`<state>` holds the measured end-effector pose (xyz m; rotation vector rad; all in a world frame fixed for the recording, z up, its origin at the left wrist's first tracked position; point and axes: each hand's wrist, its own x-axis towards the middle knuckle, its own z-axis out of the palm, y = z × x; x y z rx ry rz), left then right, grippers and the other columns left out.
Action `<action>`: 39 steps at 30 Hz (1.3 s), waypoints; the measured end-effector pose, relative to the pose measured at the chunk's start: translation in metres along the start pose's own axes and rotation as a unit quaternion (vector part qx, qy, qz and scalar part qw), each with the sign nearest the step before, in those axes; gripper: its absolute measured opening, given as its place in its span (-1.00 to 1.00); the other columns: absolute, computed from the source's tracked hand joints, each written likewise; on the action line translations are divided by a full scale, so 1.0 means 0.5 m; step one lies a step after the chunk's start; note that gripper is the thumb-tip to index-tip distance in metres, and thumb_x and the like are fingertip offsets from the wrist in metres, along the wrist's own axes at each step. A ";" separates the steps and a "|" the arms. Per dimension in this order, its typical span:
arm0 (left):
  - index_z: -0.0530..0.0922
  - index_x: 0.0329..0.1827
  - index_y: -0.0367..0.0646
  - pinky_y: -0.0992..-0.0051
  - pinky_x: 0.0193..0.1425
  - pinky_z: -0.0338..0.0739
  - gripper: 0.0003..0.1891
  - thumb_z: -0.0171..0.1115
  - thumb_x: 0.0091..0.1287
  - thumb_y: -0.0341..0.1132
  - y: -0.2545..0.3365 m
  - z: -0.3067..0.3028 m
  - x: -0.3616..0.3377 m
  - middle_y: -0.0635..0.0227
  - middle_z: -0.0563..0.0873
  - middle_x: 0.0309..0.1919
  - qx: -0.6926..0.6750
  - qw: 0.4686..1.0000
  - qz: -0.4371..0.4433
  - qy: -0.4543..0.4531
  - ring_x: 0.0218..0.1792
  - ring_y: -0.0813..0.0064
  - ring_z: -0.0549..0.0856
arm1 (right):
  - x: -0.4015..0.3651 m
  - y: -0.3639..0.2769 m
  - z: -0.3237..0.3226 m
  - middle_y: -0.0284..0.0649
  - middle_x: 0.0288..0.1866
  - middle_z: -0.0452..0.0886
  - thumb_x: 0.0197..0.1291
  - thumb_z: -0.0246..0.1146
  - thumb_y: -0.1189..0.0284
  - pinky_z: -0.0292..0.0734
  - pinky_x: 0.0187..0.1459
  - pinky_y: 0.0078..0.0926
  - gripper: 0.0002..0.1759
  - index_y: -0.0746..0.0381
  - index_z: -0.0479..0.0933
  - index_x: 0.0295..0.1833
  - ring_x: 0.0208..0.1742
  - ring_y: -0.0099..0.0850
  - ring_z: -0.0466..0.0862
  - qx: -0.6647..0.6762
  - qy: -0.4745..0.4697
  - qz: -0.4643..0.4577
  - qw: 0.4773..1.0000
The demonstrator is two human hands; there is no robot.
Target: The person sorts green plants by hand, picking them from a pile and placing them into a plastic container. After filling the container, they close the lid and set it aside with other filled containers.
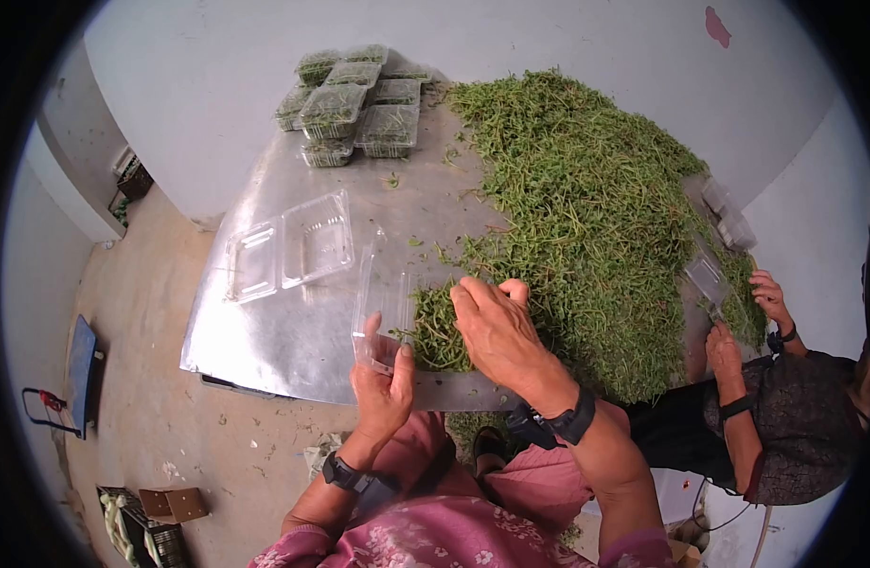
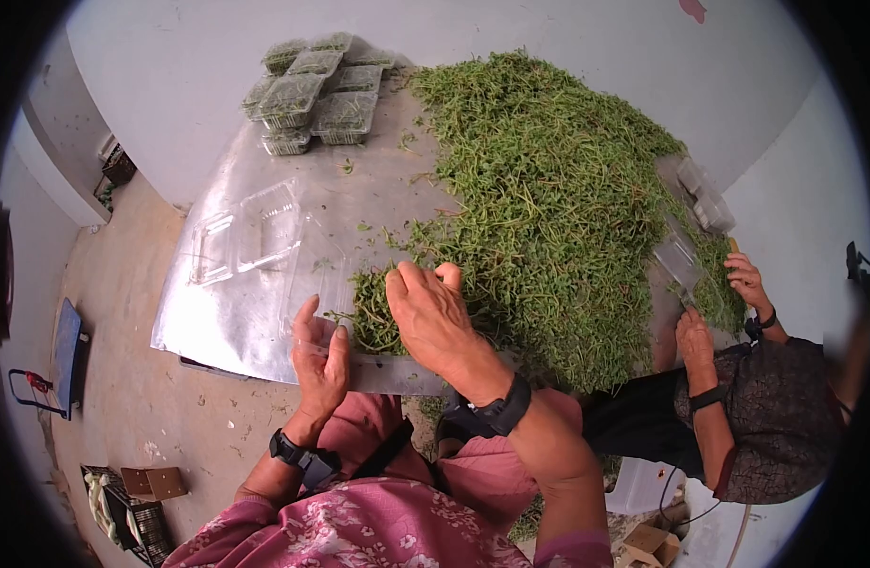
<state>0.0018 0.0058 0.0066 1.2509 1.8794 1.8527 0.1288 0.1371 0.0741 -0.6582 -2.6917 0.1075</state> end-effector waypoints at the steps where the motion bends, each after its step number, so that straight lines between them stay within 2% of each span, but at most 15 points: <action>1: 0.28 0.40 -0.34 0.55 -0.37 0.43 -0.47 0.18 0.37 -0.49 0.000 0.001 0.000 0.39 0.54 -0.49 0.002 1.000 0.003 0.003 -0.47 0.61 0.52 | -0.001 0.000 0.001 -0.17 -0.14 0.55 0.14 0.17 0.57 0.21 0.09 -0.25 -0.75 0.30 0.51 -0.04 -0.03 -0.31 0.56 -0.005 0.002 -0.002 1.000; 4: 0.27 0.40 -0.34 0.55 -0.38 0.43 -0.46 0.18 0.37 -0.48 0.000 -0.001 0.000 0.39 0.54 -0.49 0.005 1.000 0.005 -0.002 -0.48 0.61 0.52 | -0.002 0.000 0.009 -0.16 -0.16 0.54 0.11 0.14 0.58 0.20 0.08 -0.24 -0.74 0.31 0.51 -0.04 0.01 -0.30 0.53 -0.027 0.001 -0.009 1.000; 7: 0.24 0.40 -0.35 0.60 -0.29 0.41 -0.47 0.13 0.38 -0.52 0.008 -0.004 0.000 0.41 0.54 -0.45 -0.001 1.000 -0.019 -0.019 -0.41 0.65 0.49 | -0.001 -0.002 0.015 -0.17 -0.18 0.54 0.06 0.12 0.59 0.19 0.06 -0.23 -0.73 0.31 0.51 -0.07 0.03 -0.28 0.51 -0.056 -0.016 -0.015 0.998; 10: 0.26 0.40 -0.35 0.55 -0.38 0.43 -0.46 0.18 0.38 -0.47 0.001 -0.002 0.000 0.38 0.55 -0.49 -0.004 1.000 -0.004 -0.009 -0.47 0.61 0.53 | 0.003 -0.005 0.015 -0.17 -0.21 0.55 0.02 0.13 0.60 0.19 0.04 -0.21 -0.75 0.30 0.52 -0.12 0.01 -0.27 0.50 -0.057 -0.043 -0.017 0.997; 15: 0.27 0.40 -0.35 0.54 -0.38 0.44 -0.46 0.18 0.37 -0.48 -0.001 0.000 0.001 0.37 0.56 -0.49 0.003 1.000 0.008 -0.003 -0.48 0.60 0.54 | 0.012 -0.003 0.022 -0.16 -0.27 0.56 0.01 0.13 0.61 0.19 0.02 -0.20 -0.80 0.29 0.52 -0.19 -0.02 -0.25 0.49 -0.044 -0.061 -0.018 0.997; 21: 0.23 0.39 -0.40 0.60 -0.26 0.44 -0.47 0.14 0.38 -0.49 0.008 -0.002 -0.001 0.39 0.56 -0.44 0.006 1.000 -0.021 -0.019 -0.40 0.63 0.52 | -0.002 0.010 0.025 -0.21 -0.14 0.58 0.12 0.20 0.56 0.19 0.08 -0.25 -0.76 0.27 0.56 -0.06 0.03 -0.29 0.50 0.011 -0.001 -0.003 1.000; 24: 0.23 0.39 -0.40 0.59 -0.26 0.44 -0.47 0.15 0.38 -0.48 0.009 -0.004 0.000 0.39 0.56 -0.45 0.012 1.000 -0.022 -0.019 -0.40 0.63 0.52 | -0.001 0.011 -0.005 -0.25 -0.07 0.56 0.10 0.29 0.52 0.19 0.10 -0.29 -0.70 0.25 0.56 0.00 0.04 -0.33 0.52 0.052 0.046 -0.004 0.998; 25: 0.24 0.39 -0.40 0.59 -0.26 0.44 -0.47 0.15 0.38 -0.48 0.009 -0.005 0.000 0.39 0.56 -0.45 0.013 0.999 -0.023 -0.021 -0.40 0.63 0.52 | 0.001 0.013 -0.004 -0.27 -0.04 0.55 0.02 0.35 0.53 0.20 0.09 -0.30 -0.65 0.24 0.56 -0.01 0.02 -0.33 0.53 0.062 0.081 -0.017 0.995; 28: 0.23 0.39 -0.40 0.59 -0.27 0.43 -0.46 0.15 0.38 -0.48 0.010 -0.005 0.000 0.39 0.56 -0.45 0.008 0.999 -0.028 -0.022 -0.41 0.63 0.51 | 0.006 -0.008 -0.022 -0.27 -0.02 0.54 0.04 0.35 0.52 0.21 0.08 -0.30 -0.67 0.22 0.58 -0.02 0.04 -0.33 0.53 0.128 0.076 -0.030 0.988; 33: 0.27 0.40 -0.38 0.53 -0.35 0.46 -0.45 0.18 0.36 -0.47 -0.003 0.001 0.000 0.35 0.58 -0.47 0.004 1.000 0.002 -0.005 -0.45 0.60 0.55 | -0.004 -0.019 0.017 -0.31 0.02 0.56 0.07 0.36 0.49 0.28 0.06 -0.29 -0.71 0.15 0.64 -0.04 0.06 -0.33 0.50 0.139 0.009 -0.083 0.987; 36: 0.26 0.41 -0.36 0.53 -0.34 0.46 -0.44 0.18 0.36 -0.48 -0.007 -0.001 -0.001 0.36 0.57 -0.46 -0.004 1.000 0.002 -0.008 -0.44 0.61 0.53 | -0.007 -0.020 0.029 -0.35 -0.01 0.57 0.08 0.34 0.47 0.28 0.06 -0.29 -0.75 0.13 0.65 -0.07 0.05 -0.34 0.48 0.111 -0.064 -0.066 0.990; 39: 0.25 0.41 -0.36 0.54 -0.33 0.45 -0.44 0.18 0.36 -0.49 -0.002 -0.002 -0.001 0.36 0.56 -0.45 0.002 1.000 -0.001 -0.012 -0.44 0.62 0.52 | -0.005 -0.023 0.029 -0.37 -0.04 0.57 0.08 0.34 0.48 0.27 0.04 -0.29 -0.77 0.12 0.65 -0.09 0.03 -0.35 0.47 0.109 -0.065 -0.064 0.990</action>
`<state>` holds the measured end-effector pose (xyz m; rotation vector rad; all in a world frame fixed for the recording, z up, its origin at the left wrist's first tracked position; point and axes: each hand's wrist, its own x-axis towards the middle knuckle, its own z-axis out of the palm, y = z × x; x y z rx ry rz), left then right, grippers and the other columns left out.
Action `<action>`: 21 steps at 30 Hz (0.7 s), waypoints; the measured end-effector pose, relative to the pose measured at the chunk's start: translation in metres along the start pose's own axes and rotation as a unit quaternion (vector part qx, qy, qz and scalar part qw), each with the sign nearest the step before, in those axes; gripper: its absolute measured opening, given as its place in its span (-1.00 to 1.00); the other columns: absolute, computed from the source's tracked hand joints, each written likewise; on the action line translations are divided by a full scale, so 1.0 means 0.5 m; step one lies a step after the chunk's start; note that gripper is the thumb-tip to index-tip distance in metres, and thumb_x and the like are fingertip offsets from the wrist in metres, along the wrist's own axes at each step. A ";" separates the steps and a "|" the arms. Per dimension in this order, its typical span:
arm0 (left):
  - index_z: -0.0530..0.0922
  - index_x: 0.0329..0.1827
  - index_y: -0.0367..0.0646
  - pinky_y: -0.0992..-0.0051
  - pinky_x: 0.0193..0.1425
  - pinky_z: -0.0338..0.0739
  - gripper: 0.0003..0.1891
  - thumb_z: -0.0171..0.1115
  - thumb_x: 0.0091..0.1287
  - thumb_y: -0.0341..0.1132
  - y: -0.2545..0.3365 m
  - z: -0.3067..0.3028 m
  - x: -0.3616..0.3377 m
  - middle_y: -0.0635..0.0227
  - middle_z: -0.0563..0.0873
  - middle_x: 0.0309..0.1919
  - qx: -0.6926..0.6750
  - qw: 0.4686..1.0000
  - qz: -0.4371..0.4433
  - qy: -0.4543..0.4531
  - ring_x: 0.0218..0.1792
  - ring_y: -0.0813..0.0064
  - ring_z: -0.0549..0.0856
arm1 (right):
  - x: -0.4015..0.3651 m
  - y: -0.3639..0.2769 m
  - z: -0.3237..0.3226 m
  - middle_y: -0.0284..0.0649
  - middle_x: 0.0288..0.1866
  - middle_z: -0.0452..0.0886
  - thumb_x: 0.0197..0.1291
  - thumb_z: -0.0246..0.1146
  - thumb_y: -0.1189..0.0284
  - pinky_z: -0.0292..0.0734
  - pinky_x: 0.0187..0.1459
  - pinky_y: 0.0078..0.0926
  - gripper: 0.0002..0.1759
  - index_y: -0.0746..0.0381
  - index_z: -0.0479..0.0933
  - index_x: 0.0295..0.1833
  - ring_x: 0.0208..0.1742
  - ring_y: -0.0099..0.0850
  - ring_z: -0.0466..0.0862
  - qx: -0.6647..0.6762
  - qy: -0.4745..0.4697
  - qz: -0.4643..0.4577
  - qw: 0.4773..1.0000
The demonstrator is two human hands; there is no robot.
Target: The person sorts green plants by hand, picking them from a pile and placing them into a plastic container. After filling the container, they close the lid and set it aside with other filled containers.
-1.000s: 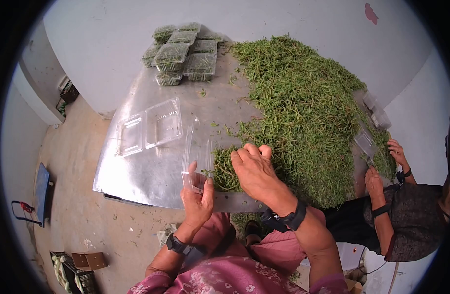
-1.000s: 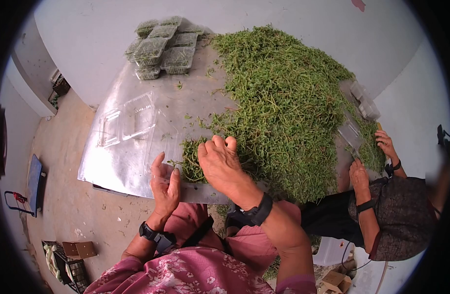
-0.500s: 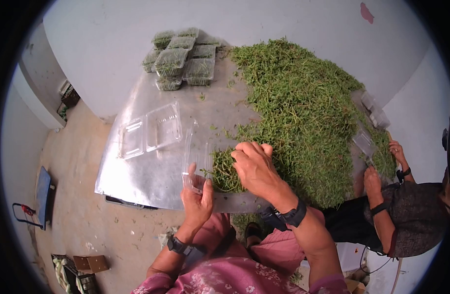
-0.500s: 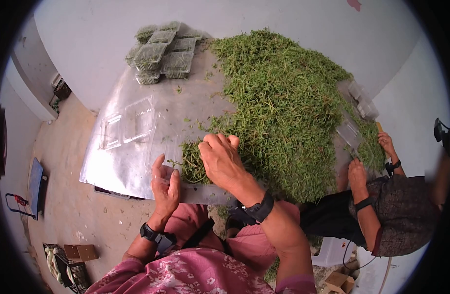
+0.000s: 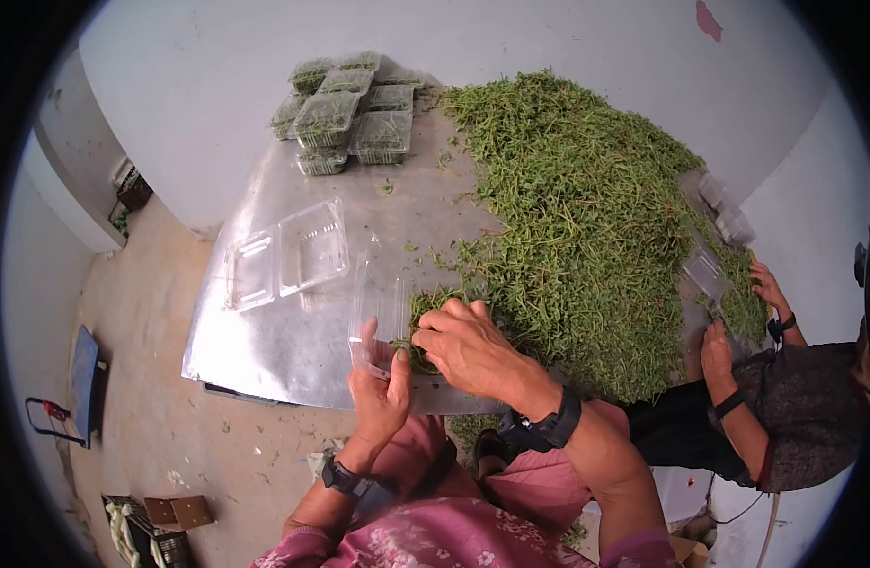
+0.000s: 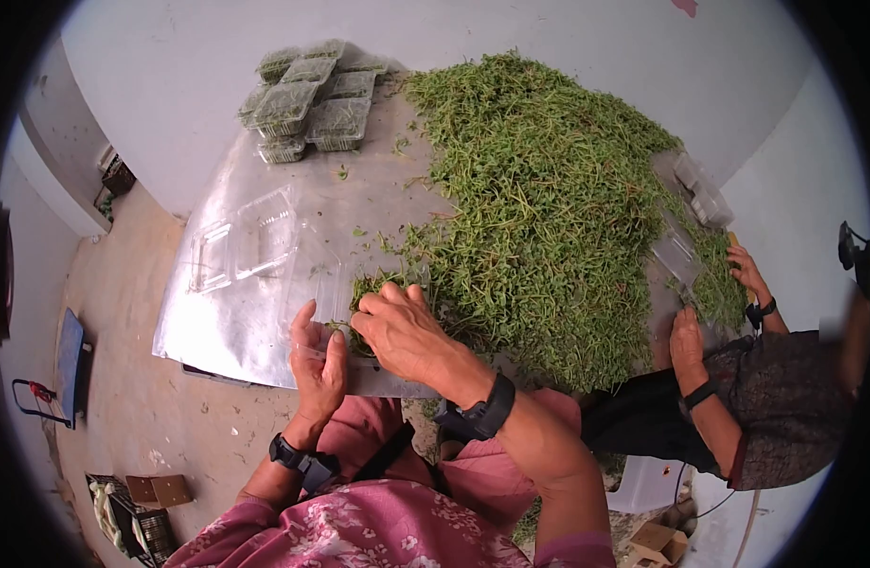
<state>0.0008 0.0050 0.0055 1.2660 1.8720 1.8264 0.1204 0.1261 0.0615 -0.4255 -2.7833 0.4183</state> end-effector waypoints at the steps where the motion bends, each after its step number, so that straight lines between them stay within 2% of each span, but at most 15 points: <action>1: 0.25 0.41 -0.36 0.54 -0.33 0.45 -0.44 0.18 0.36 -0.49 0.002 0.000 0.002 0.36 0.56 -0.45 0.004 1.000 0.001 -0.003 -0.43 0.62 0.52 | 0.000 0.001 0.003 -0.38 -0.04 0.57 0.09 0.33 0.47 0.27 0.03 -0.30 -0.77 0.11 0.65 -0.09 0.03 -0.35 0.47 0.000 -0.001 0.000 1.000; 6: 0.24 0.41 -0.38 0.56 -0.34 0.42 -0.43 0.18 0.36 -0.46 -0.001 0.001 -0.002 0.38 0.54 -0.45 0.002 1.000 -0.007 0.001 -0.43 0.63 0.49 | -0.004 0.002 0.009 -0.40 -0.06 0.55 0.12 0.30 0.45 0.27 0.00 -0.31 -0.81 0.10 0.65 -0.11 0.01 -0.37 0.46 -0.018 0.012 -0.003 1.000; 8: 0.24 0.40 -0.39 0.56 -0.33 0.42 -0.44 0.18 0.37 -0.44 -0.002 0.002 0.000 0.39 0.53 -0.45 0.007 1.000 -0.010 0.000 -0.43 0.63 0.49 | -0.006 0.004 0.014 -0.35 -0.17 0.50 0.19 0.20 0.45 0.26 0.00 -0.25 -0.90 0.13 0.62 -0.22 -0.02 -0.32 0.43 -0.003 0.041 -0.016 0.999; 10: 0.24 0.39 -0.40 0.56 -0.30 0.42 -0.44 0.18 0.37 -0.43 0.003 0.000 0.000 0.39 0.53 -0.46 0.011 1.000 -0.020 -0.001 -0.42 0.63 0.49 | -0.007 0.006 0.021 -0.31 -0.22 0.47 0.21 0.15 0.46 0.27 -0.01 -0.22 -0.90 0.15 0.59 -0.28 -0.05 -0.30 0.42 0.005 0.059 -0.023 0.998; 13: 0.25 0.38 -0.41 0.57 -0.25 0.43 -0.46 0.17 0.37 -0.44 0.003 0.000 -0.001 0.40 0.52 -0.43 0.013 1.000 -0.027 -0.002 -0.39 0.62 0.48 | -0.008 0.005 0.018 -0.42 -0.13 0.53 0.18 0.26 0.42 0.26 0.00 -0.29 -0.86 0.11 0.65 -0.15 -0.02 -0.36 0.44 -0.023 0.020 -0.004 1.000; 16: 0.24 0.38 -0.42 0.57 -0.24 0.42 -0.47 0.16 0.38 -0.45 0.011 0.004 -0.001 0.40 0.51 -0.39 -0.003 1.000 -0.029 0.009 -0.36 0.62 0.48 | -0.008 0.005 0.017 -0.41 -0.16 0.52 0.19 0.25 0.42 0.26 -0.02 -0.29 -0.88 0.11 0.64 -0.16 -0.03 -0.36 0.44 -0.019 0.032 -0.007 0.999; 19: 0.23 0.38 -0.41 0.59 -0.24 0.42 -0.47 0.15 0.38 -0.46 0.001 0.005 0.000 0.40 0.52 -0.36 -0.005 0.999 -0.036 0.018 -0.34 0.63 0.48 | -0.006 0.002 0.014 -0.39 -0.19 0.51 0.20 0.23 0.42 0.26 -0.03 -0.29 -0.89 0.11 0.64 -0.18 -0.04 -0.36 0.44 -0.025 0.005 0.003 1.000; 21: 0.23 0.38 -0.42 0.60 -0.24 0.42 -0.47 0.16 0.38 -0.46 0.003 0.004 -0.001 0.41 0.52 -0.37 -0.041 0.997 -0.065 0.010 -0.35 0.64 0.48 | -0.006 0.002 0.014 -0.38 -0.20 0.50 0.20 0.22 0.43 0.26 -0.03 -0.29 -0.90 0.11 0.63 -0.20 -0.04 -0.35 0.44 -0.031 0.010 -0.001 0.999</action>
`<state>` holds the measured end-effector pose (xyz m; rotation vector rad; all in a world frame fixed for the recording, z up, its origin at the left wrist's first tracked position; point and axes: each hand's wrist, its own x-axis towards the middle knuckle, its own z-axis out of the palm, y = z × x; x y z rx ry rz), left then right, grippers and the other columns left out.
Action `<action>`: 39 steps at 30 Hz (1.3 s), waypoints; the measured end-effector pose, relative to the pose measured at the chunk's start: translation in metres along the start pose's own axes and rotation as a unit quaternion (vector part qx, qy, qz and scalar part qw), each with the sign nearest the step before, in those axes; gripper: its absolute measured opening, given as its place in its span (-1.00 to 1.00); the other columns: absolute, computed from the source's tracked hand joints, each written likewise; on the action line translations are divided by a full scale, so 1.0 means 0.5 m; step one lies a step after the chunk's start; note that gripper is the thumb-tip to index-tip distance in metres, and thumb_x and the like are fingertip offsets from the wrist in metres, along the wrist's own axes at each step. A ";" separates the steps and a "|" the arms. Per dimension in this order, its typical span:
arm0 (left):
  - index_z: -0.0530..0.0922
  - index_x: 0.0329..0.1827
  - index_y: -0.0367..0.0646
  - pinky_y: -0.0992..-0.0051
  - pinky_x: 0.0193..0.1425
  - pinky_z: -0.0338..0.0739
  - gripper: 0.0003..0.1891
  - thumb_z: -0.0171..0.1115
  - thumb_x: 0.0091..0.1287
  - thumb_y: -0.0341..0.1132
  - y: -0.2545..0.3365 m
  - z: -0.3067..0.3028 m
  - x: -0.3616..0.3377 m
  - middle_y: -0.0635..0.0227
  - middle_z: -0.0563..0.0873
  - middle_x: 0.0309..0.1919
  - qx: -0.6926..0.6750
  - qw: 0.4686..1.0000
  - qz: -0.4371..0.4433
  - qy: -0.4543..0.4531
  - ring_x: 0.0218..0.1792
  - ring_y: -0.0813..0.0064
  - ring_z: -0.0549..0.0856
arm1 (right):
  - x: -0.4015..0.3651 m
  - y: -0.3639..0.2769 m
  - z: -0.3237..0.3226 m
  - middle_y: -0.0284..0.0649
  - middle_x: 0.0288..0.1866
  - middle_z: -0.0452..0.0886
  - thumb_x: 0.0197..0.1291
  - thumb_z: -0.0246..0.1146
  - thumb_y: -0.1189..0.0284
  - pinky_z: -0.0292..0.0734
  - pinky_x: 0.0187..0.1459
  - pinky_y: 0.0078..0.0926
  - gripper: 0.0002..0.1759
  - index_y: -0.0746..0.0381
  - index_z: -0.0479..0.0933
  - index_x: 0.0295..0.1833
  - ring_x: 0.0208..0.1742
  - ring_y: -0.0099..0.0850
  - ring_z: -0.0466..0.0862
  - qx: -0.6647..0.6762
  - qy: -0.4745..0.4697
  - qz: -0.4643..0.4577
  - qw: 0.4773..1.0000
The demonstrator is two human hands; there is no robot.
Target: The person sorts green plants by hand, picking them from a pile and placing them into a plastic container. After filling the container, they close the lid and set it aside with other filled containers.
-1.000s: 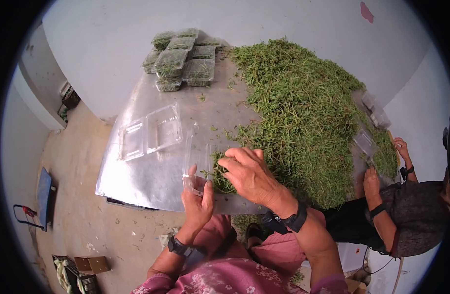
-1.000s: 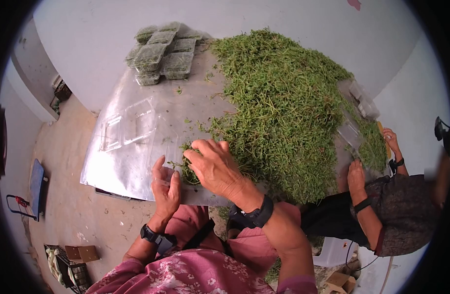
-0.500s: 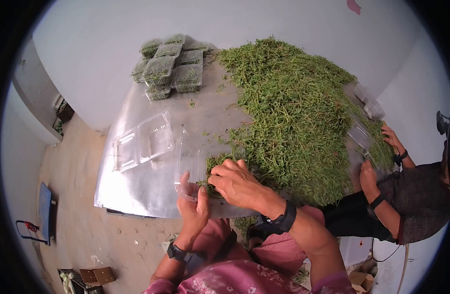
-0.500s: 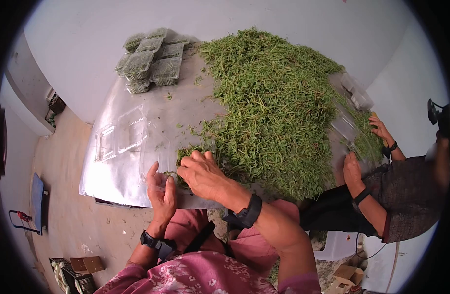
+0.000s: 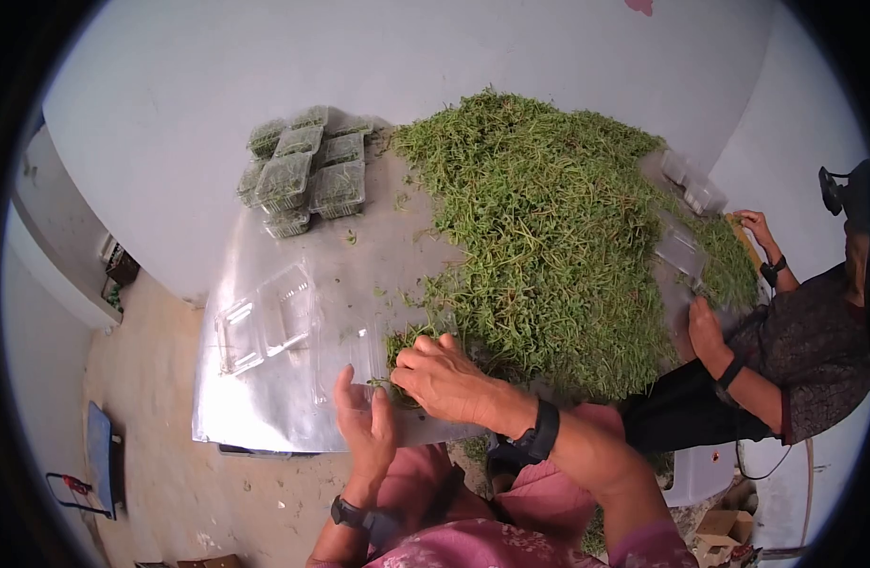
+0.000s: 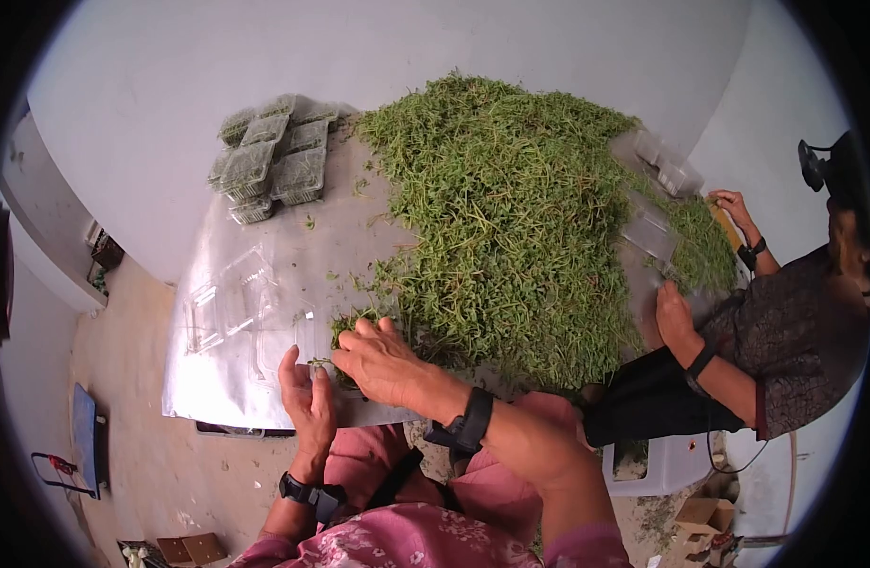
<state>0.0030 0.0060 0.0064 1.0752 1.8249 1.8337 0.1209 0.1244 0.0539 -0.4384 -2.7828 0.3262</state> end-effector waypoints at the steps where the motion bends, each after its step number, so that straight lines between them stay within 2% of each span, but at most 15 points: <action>1: 0.23 0.37 -0.42 0.61 -0.24 0.42 -0.47 0.16 0.38 -0.47 0.002 -0.001 0.001 0.42 0.52 -0.37 -0.017 1.000 -0.016 -0.005 -0.35 0.64 0.48 | 0.000 0.000 0.001 -0.38 -0.21 0.49 0.20 0.22 0.43 0.26 -0.03 -0.29 -0.90 0.11 0.63 -0.21 -0.04 -0.35 0.44 -0.002 0.002 -0.001 1.000; 7: 0.21 0.40 -0.44 0.60 -0.29 0.41 -0.42 0.18 0.37 -0.47 0.018 -0.002 0.003 0.46 0.53 -0.43 0.027 0.998 -0.013 -0.053 -0.39 0.67 0.48 | -0.006 0.004 0.012 -0.36 -0.22 0.47 0.18 0.21 0.44 0.25 -0.04 -0.28 -0.94 0.11 0.59 -0.25 -0.05 -0.33 0.43 0.011 0.051 -0.023 0.998; 13: 0.23 0.40 -0.43 0.59 -0.32 0.42 -0.42 0.20 0.36 -0.47 0.015 -0.004 0.001 0.46 0.52 -0.48 0.049 0.997 -0.009 -0.051 -0.42 0.67 0.48 | -0.006 0.000 0.001 -0.34 -0.20 0.48 0.15 0.23 0.44 0.25 -0.02 -0.27 -0.93 0.12 0.59 -0.24 -0.02 -0.32 0.43 0.013 0.032 -0.020 0.999; 16: 0.25 0.39 -0.42 0.58 -0.36 0.41 -0.43 0.20 0.35 -0.46 0.008 -0.002 0.001 0.45 0.50 -0.50 0.054 0.998 0.018 -0.041 -0.45 0.67 0.45 | -0.010 -0.001 -0.011 -0.34 -0.12 0.53 0.15 0.26 0.44 0.26 0.01 -0.28 -0.90 0.13 0.61 -0.20 0.02 -0.30 0.46 0.019 0.032 -0.025 0.999; 19: 0.26 0.38 -0.41 0.57 -0.37 0.41 -0.44 0.21 0.35 -0.45 0.015 -0.005 0.002 0.45 0.47 -0.51 0.063 0.997 0.010 -0.044 -0.45 0.66 0.45 | -0.010 -0.002 -0.031 -0.28 -0.08 0.52 0.15 0.19 0.49 0.28 0.01 -0.23 -0.94 0.16 0.57 -0.26 0.02 -0.28 0.47 0.052 0.084 -0.050 0.994; 22: 0.28 0.36 -0.39 0.57 -0.37 0.40 -0.46 0.22 0.36 -0.43 0.008 -0.008 0.003 0.44 0.46 -0.52 0.085 0.995 0.038 -0.039 -0.46 0.66 0.45 | -0.004 -0.007 -0.086 -0.30 -0.10 0.56 0.17 0.19 0.49 0.27 0.01 -0.25 -0.94 0.17 0.58 -0.27 0.00 -0.30 0.50 0.072 0.096 -0.036 0.992; 23: 0.29 0.35 -0.36 0.57 -0.38 0.40 -0.48 0.21 0.37 -0.42 0.007 -0.007 0.003 0.44 0.45 -0.52 0.080 0.995 0.041 -0.036 -0.47 0.66 0.44 | -0.001 -0.001 -0.099 -0.29 -0.25 0.57 0.17 0.22 0.49 0.29 -0.03 -0.30 -0.96 0.17 0.58 -0.27 -0.11 -0.30 0.55 0.078 0.122 -0.036 0.989; 26: 0.30 0.34 -0.35 0.57 -0.39 0.39 -0.49 0.21 0.38 -0.41 0.012 -0.007 0.004 0.45 0.46 -0.53 0.062 0.997 0.025 -0.033 -0.48 0.66 0.45 | -0.012 0.029 -0.152 -0.25 -0.35 0.57 0.17 0.26 0.47 0.33 -0.08 -0.31 -0.97 0.18 0.58 -0.27 -0.21 -0.28 0.58 0.059 0.145 0.009 0.988; 28: 0.29 0.36 -0.36 0.58 -0.39 0.38 -0.49 0.20 0.38 -0.41 0.010 -0.009 0.005 0.46 0.46 -0.53 0.060 0.997 0.024 -0.032 -0.48 0.67 0.44 | -0.034 0.057 -0.198 -0.20 -0.37 0.61 0.19 0.28 0.49 0.41 -0.20 -0.37 -0.95 0.22 0.59 -0.25 -0.31 -0.26 0.62 0.029 0.197 0.081 0.977; 30: 0.29 0.36 -0.36 0.60 -0.40 0.36 -0.48 0.20 0.39 -0.41 0.011 -0.010 0.003 0.47 0.45 -0.53 0.047 0.998 0.018 -0.029 -0.49 0.69 0.43 | -0.067 0.101 -0.219 -0.18 -0.34 0.67 0.21 0.27 0.53 0.47 -0.32 -0.44 -0.93 0.27 0.61 -0.20 -0.37 -0.36 0.66 0.085 0.290 0.180 0.936; 32: 0.31 0.37 -0.36 0.61 -0.42 0.32 -0.49 0.20 0.38 -0.43 -0.006 -0.008 0.003 0.49 0.44 -0.54 0.037 0.998 0.042 -0.013 -0.50 0.70 0.40 | -0.110 0.144 -0.236 -0.20 -0.36 0.70 0.21 0.27 0.55 0.49 -0.40 -0.47 -0.90 0.32 0.61 -0.17 -0.41 -0.48 0.65 0.076 0.307 0.308 0.897; 35: 0.30 0.37 -0.35 0.63 -0.42 0.30 -0.49 0.18 0.37 -0.47 -0.004 -0.008 0.004 0.51 0.43 -0.55 0.014 0.999 0.043 -0.008 -0.49 0.72 0.39 | -0.171 0.216 -0.234 -0.23 -0.39 0.71 0.17 0.31 0.52 0.53 -0.36 -0.44 -0.84 0.32 0.62 -0.13 -0.39 -0.53 0.64 0.078 0.280 0.396 0.871; 39: 0.29 0.36 -0.36 0.64 -0.42 0.28 -0.50 0.16 0.36 -0.50 -0.006 -0.006 0.005 0.52 0.44 -0.55 -0.027 0.999 0.029 0.000 -0.48 0.73 0.39 | -0.185 0.243 -0.216 -0.20 -0.36 0.71 0.10 0.38 0.48 0.56 -0.30 -0.44 -0.74 0.31 0.63 -0.08 -0.37 -0.49 0.65 0.081 0.181 0.439 0.876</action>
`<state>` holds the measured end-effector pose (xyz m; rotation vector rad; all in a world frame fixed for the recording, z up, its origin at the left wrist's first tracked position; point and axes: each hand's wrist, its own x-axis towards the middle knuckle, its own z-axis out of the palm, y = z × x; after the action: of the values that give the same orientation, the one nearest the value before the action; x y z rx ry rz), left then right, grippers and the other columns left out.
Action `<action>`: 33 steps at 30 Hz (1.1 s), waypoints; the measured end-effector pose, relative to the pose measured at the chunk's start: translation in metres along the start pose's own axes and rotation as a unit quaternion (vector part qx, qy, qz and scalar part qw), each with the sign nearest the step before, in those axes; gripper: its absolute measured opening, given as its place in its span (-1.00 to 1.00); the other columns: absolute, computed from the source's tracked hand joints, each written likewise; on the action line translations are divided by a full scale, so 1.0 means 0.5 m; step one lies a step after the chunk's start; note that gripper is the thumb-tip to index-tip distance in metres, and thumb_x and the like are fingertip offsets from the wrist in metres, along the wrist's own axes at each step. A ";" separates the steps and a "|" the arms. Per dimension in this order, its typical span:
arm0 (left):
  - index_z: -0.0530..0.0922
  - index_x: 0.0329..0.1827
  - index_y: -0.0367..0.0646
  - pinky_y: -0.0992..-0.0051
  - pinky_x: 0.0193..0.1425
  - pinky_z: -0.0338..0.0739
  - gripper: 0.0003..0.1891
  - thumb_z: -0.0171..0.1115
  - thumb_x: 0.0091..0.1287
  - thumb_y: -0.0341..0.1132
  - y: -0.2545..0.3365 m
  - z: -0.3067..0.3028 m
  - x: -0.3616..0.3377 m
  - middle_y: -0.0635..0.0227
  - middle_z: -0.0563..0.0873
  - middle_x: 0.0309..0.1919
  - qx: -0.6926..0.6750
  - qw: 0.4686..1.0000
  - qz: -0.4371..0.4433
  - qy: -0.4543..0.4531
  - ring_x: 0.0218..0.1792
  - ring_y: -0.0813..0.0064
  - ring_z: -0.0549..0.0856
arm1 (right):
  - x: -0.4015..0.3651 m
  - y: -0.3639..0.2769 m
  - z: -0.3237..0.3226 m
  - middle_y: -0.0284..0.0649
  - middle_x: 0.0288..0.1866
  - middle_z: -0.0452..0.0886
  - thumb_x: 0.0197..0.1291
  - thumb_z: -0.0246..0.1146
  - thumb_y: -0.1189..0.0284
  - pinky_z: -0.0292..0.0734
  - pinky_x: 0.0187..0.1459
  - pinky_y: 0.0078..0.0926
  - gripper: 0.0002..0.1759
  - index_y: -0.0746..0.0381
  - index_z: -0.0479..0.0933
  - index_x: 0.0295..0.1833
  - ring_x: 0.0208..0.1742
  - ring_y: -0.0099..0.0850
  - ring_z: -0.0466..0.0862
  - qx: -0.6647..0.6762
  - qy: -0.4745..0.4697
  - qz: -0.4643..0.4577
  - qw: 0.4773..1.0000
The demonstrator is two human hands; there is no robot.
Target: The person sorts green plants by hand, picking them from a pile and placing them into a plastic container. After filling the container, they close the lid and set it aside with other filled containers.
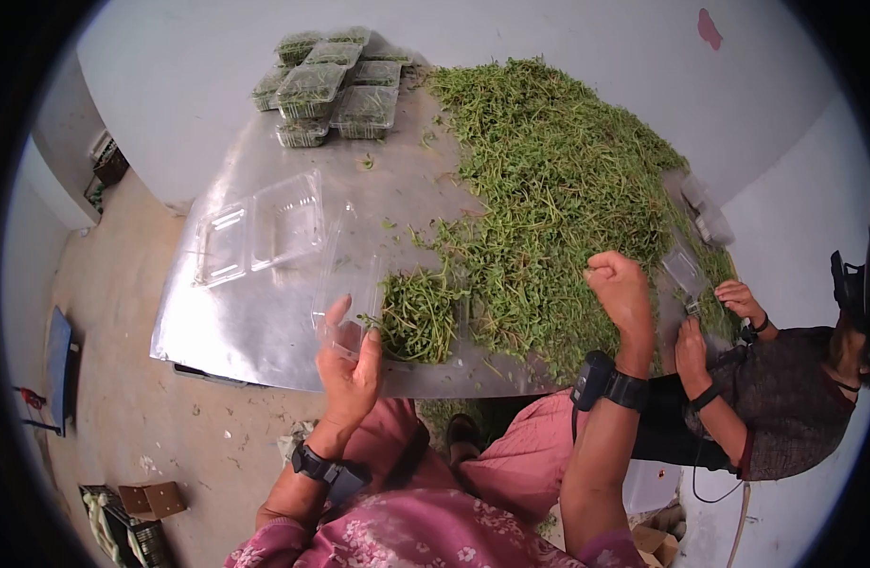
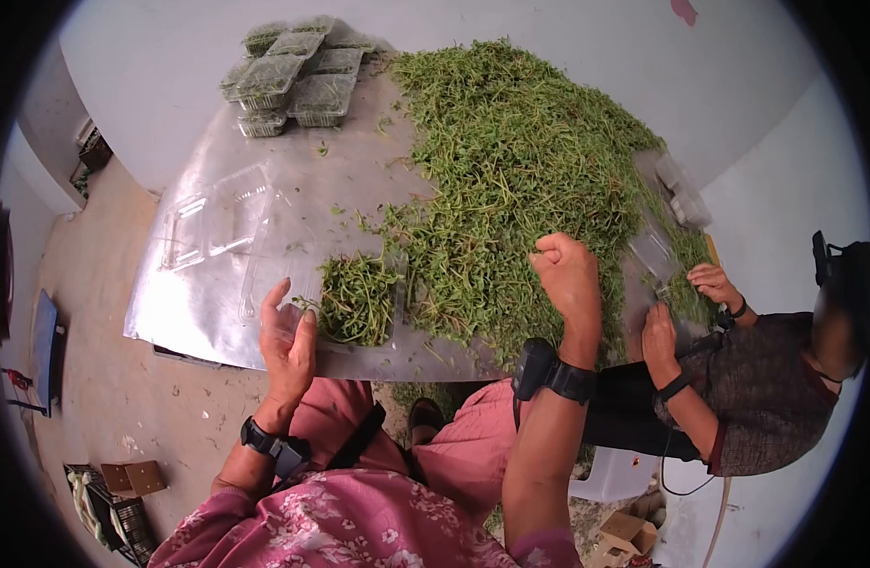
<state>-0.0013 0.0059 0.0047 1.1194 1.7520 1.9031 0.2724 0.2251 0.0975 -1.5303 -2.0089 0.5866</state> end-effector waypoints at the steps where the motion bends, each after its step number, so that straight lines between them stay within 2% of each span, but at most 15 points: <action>1: 0.29 0.36 -0.36 0.64 -0.42 0.28 -0.50 0.16 0.36 -0.50 0.003 -0.001 0.001 0.52 0.44 -0.54 0.002 1.000 -0.001 0.000 -0.48 0.73 0.39 | 0.000 0.001 0.006 -0.19 -0.36 0.71 0.09 0.39 0.47 0.57 -0.29 -0.43 -0.72 0.30 0.63 -0.06 -0.37 -0.48 0.66 0.000 -0.030 -0.004 1.000; 5: 0.30 0.35 -0.39 0.64 -0.43 0.29 -0.51 0.15 0.37 -0.49 0.001 0.001 0.000 0.53 0.45 -0.54 -0.011 1.000 0.000 0.003 -0.49 0.73 0.39 | -0.003 -0.010 0.026 -0.16 -0.31 0.71 0.08 0.41 0.47 0.58 -0.26 -0.40 -0.68 0.30 0.62 -0.02 -0.34 -0.43 0.67 -0.023 -0.084 0.003 0.996; 8: 0.30 0.34 -0.40 0.63 -0.44 0.29 -0.52 0.15 0.37 -0.49 0.004 -0.003 0.001 0.52 0.46 -0.54 0.013 1.000 -0.001 -0.004 -0.50 0.73 0.40 | -0.002 -0.026 0.050 -0.12 -0.22 0.67 0.11 0.38 0.49 0.58 -0.25 -0.35 -0.69 0.30 0.60 0.00 -0.29 -0.33 0.67 -0.005 -0.064 -0.009 0.998; 11: 0.30 0.35 -0.40 0.63 -0.45 0.29 -0.51 0.15 0.36 -0.50 0.005 -0.001 0.001 0.51 0.45 -0.55 0.012 1.000 0.003 0.002 -0.51 0.72 0.40 | -0.005 -0.040 0.091 -0.19 -0.17 0.60 0.11 0.36 0.56 0.57 -0.18 -0.43 -0.68 0.29 0.59 0.02 -0.20 -0.41 0.63 -0.033 -0.022 -0.097 0.995; 12: 0.30 0.35 -0.39 0.62 -0.46 0.28 -0.51 0.16 0.36 -0.50 0.005 -0.001 0.000 0.51 0.44 -0.55 0.008 1.000 0.001 0.000 -0.51 0.72 0.40 | -0.010 -0.054 0.095 -0.03 -0.15 0.51 0.11 0.28 0.62 0.52 -0.11 -0.19 -0.70 0.29 0.59 0.01 -0.13 -0.08 0.59 -0.017 -0.048 -0.122 0.991; 15: 0.31 0.36 -0.39 0.62 -0.46 0.28 -0.50 0.17 0.36 -0.50 0.005 -0.002 -0.001 0.51 0.44 -0.55 0.003 1.000 0.000 0.000 -0.51 0.72 0.40 | -0.010 -0.060 0.120 -0.07 -0.18 0.49 0.03 0.20 0.73 0.50 -0.06 -0.29 -0.62 0.25 0.60 0.00 -0.11 -0.12 0.58 -0.079 -0.070 -0.206 0.973; 16: 0.31 0.36 -0.39 0.62 -0.46 0.28 -0.50 0.17 0.36 -0.50 0.005 -0.002 -0.002 0.51 0.44 -0.55 0.007 1.000 -0.001 0.000 -0.51 0.72 0.40 | -0.010 -0.063 0.129 -0.04 -0.19 0.45 -0.02 0.14 0.78 0.45 -0.02 -0.24 -0.57 0.26 0.60 -0.01 -0.11 -0.03 0.53 -0.066 -0.097 -0.185 0.976; 22: 0.32 0.36 -0.40 0.62 -0.46 0.29 -0.50 0.17 0.36 -0.49 0.006 -0.002 -0.002 0.51 0.44 -0.55 0.020 1.000 0.008 0.001 -0.51 0.72 0.40 | -0.005 -0.071 0.154 -0.04 -0.15 0.44 0.00 0.16 0.77 0.46 -0.07 -0.25 -0.67 0.31 0.58 -0.09 -0.11 -0.05 0.53 -0.138 -0.154 -0.147 0.967; 25: 0.32 0.36 -0.41 0.62 -0.44 0.31 -0.49 0.18 0.36 -0.49 0.005 -0.002 -0.001 0.50 0.45 -0.54 0.019 1.000 0.003 0.002 -0.51 0.71 0.41 | -0.004 -0.070 0.148 -0.07 -0.22 0.50 0.02 0.22 0.73 0.50 -0.14 -0.29 -0.73 0.30 0.57 -0.12 -0.17 -0.12 0.59 -0.112 -0.140 -0.149 0.972; 28: 0.31 0.36 -0.41 0.62 -0.43 0.32 -0.49 0.18 0.36 -0.48 0.006 -0.004 -0.001 0.49 0.46 -0.54 0.026 1.000 0.002 -0.001 -0.50 0.71 0.42 | 0.007 -0.052 0.133 -0.20 -0.32 0.59 0.08 0.27 0.67 0.54 -0.23 -0.41 -0.82 0.31 0.57 -0.16 -0.30 -0.34 0.63 -0.011 -0.117 -0.178 0.977; 31: 0.31 0.36 -0.41 0.62 -0.43 0.32 -0.49 0.18 0.36 -0.49 0.006 -0.005 -0.001 0.48 0.47 -0.54 0.035 0.999 0.004 -0.001 -0.50 0.70 0.42 | 0.001 -0.056 0.114 -0.15 -0.38 0.67 0.15 0.28 0.61 0.57 -0.30 -0.46 -0.88 0.34 0.58 -0.18 -0.37 -0.39 0.68 0.108 -0.077 -0.090 0.987; 32: 0.31 0.36 -0.42 0.62 -0.43 0.33 -0.49 0.18 0.36 -0.49 0.006 -0.006 -0.001 0.47 0.47 -0.54 0.039 0.999 0.004 -0.002 -0.50 0.70 0.43 | 0.001 -0.060 0.104 -0.19 -0.35 0.71 0.19 0.28 0.58 0.57 -0.31 -0.54 -0.90 0.36 0.58 -0.18 -0.34 -0.52 0.68 0.085 -0.070 -0.092 0.990; 33: 0.31 0.36 -0.42 0.62 -0.43 0.33 -0.49 0.18 0.36 -0.49 0.007 -0.006 -0.001 0.47 0.47 -0.54 0.036 0.999 0.002 -0.001 -0.50 0.70 0.42 | 0.003 -0.055 0.104 -0.20 -0.36 0.70 0.19 0.28 0.58 0.57 -0.31 -0.54 -0.91 0.35 0.58 -0.19 -0.35 -0.53 0.68 0.102 -0.071 -0.089 0.988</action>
<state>-0.0022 0.0025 0.0079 1.1507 1.8329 1.8532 0.2183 0.2186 0.0758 -1.2056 -2.0899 0.8193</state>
